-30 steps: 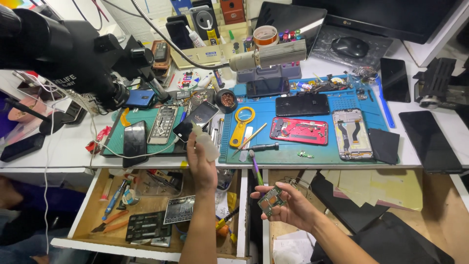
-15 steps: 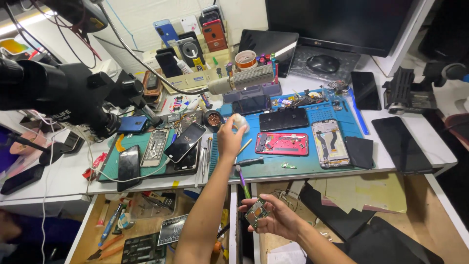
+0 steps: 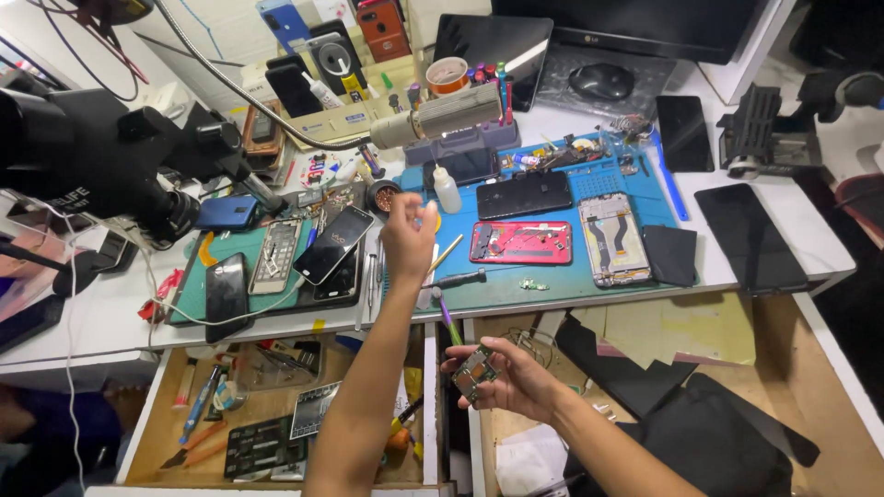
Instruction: Cleaning and inspecting a mobile phone motherboard at a repair station using a small tool
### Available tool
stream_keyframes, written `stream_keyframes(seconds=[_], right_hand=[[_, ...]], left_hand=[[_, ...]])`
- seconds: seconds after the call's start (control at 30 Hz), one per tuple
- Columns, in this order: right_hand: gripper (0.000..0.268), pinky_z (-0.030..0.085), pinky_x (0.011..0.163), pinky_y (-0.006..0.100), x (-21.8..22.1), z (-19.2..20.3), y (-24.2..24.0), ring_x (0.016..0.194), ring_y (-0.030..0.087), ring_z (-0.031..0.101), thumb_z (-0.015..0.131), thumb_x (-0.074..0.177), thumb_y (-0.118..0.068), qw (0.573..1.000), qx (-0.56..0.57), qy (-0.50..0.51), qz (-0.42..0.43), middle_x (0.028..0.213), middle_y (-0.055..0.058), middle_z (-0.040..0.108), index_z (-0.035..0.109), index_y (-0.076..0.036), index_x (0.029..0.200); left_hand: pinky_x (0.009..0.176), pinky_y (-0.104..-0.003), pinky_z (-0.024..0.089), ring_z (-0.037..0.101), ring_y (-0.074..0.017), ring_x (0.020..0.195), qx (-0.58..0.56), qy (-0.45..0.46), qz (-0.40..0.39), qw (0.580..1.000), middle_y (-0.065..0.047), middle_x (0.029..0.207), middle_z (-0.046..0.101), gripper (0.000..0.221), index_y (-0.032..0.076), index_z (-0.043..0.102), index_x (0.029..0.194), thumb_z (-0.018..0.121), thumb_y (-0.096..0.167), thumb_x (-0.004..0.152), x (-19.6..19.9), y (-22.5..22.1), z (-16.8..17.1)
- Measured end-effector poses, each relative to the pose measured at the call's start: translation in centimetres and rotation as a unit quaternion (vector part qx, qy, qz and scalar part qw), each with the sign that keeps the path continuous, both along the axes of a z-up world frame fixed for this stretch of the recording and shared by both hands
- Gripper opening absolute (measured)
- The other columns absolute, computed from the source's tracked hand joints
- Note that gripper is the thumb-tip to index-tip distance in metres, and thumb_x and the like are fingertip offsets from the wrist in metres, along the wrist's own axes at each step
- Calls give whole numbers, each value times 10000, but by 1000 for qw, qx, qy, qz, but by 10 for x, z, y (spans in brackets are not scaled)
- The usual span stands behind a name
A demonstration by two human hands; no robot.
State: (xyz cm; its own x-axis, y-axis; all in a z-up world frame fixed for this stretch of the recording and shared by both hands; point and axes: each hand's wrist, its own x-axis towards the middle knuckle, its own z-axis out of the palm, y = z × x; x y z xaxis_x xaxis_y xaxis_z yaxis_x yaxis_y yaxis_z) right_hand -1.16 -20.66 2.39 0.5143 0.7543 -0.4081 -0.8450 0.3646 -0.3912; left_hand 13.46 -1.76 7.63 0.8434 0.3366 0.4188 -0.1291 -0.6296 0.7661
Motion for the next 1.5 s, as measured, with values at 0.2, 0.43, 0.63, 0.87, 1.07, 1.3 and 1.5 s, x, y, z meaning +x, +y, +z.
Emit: stream_keyframes(seconds=[0.2,0.43,0.63,0.87,1.07,1.3,1.5], right_hand=[[693,571,889,524,3,0,0,795,256,669,521,889,-429,998,-28,-47,-3,1305,218,639,601,24,1407],[696,633,752,530,7,-77,6,838,470,752,488,939,-529,999,1,-54,-1,1125,273,736,589,-57,1440],[637,618,771,556,4,-65,2,775,408,757,518,940,-485,998,3,-57,-35,1154,223,741,607,-60,1406],[645,644,755,524,6,-35,-2,817,427,760,491,930,-505,992,25,-116,-36,1327,246,670,587,-88,1413],[694,644,766,533,13,-31,-11,802,400,762,532,883,-537,986,36,-121,-108,1308,275,643,585,-65,1388],[726,634,797,531,13,-33,-12,837,388,755,544,863,-560,984,40,-110,-135,1304,272,629,585,-56,1384],[646,572,808,457,11,-12,-19,889,348,655,645,848,-441,980,68,-63,-179,1273,259,667,620,-14,1332]], left_hand=[[419,-164,461,620,-117,475,-171,364,-97,910,-89,715,723,443,58,685,848,512,398,1073,-137,27,-5],[280,-220,397,543,-149,388,-402,407,-155,805,-117,675,615,516,-1,725,1119,612,495,1031,-163,25,-99],[323,-116,229,304,-2,408,-471,364,-213,775,55,637,306,439,-18,730,1214,590,365,1050,-171,4,-43],[528,-272,580,701,-220,708,-481,260,-168,820,-146,813,687,368,57,646,971,566,407,1050,-167,43,-54],[593,-394,659,760,-291,632,-375,266,-164,873,-206,772,739,275,-17,664,1074,639,244,990,-185,66,-17],[615,-423,637,782,-353,770,36,218,-167,961,-177,811,785,299,140,776,1159,695,301,920,-204,84,-70],[552,-515,551,710,-345,725,236,215,-159,934,-75,1002,659,451,158,507,1425,404,397,1056,-210,81,-72]])
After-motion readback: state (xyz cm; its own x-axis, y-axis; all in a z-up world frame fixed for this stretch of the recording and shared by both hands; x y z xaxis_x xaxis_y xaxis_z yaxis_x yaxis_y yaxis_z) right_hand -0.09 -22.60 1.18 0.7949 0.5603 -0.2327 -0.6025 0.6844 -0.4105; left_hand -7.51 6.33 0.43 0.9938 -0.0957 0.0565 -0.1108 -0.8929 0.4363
